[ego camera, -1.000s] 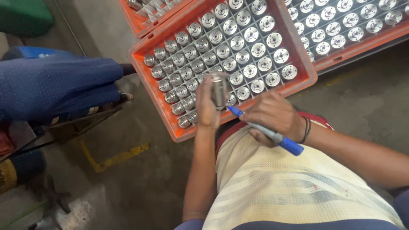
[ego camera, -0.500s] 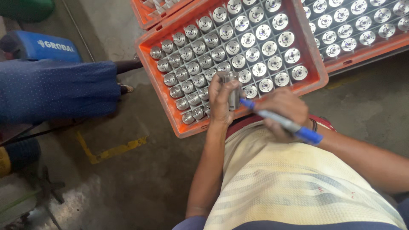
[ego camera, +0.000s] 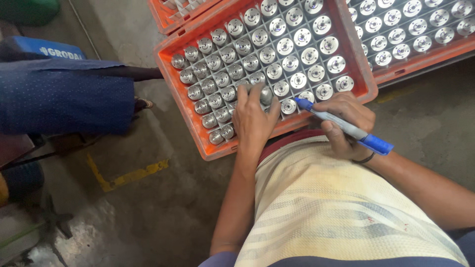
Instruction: The person repeatedly picks small cylindrical metal parts from an orange crate, marks each with a blue marker, and returns them to the crate. The camera is head-mounted and shows the hands and crates from above.
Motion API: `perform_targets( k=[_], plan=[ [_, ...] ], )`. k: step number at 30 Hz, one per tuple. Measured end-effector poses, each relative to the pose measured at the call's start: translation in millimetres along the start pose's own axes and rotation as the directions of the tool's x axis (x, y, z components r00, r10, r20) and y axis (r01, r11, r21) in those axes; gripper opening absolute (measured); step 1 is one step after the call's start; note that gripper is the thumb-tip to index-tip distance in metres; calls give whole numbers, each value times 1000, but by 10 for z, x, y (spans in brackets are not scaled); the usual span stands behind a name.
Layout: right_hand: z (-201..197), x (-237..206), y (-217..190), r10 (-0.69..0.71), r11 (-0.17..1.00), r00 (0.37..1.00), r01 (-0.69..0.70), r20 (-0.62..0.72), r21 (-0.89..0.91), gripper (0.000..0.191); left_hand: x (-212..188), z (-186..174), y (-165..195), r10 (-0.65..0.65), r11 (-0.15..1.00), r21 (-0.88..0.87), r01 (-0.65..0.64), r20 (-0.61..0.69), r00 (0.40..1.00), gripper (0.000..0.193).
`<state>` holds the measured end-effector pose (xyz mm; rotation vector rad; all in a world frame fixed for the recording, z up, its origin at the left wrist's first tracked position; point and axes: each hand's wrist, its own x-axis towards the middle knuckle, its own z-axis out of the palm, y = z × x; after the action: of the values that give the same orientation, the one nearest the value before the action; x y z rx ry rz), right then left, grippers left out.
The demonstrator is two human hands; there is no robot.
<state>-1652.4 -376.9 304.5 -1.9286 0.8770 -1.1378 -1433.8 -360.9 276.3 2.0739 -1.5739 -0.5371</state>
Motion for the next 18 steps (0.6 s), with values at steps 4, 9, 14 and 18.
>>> perform_targets(
  k=[4,9,14,18],
  plan=[
    [5,-22,-8,29,1000,999,-29,25,3,27,162,238,108,-28,992,124,22,52,998,51],
    [-55,-4,-37,26,1000,1000,-26,-5,-12,27,434,9,104,-5,1000,5,4,151,988,41],
    [-53,35,-127,-22,998,1000,22,1,-60,23,470,-321,-204,105,101,-949,298,308,946,54],
    [63,109,-96,-278,955,951,289,137,-68,17,286,173,-227,-1,-224,-859,461,473,881,55]
  ],
)
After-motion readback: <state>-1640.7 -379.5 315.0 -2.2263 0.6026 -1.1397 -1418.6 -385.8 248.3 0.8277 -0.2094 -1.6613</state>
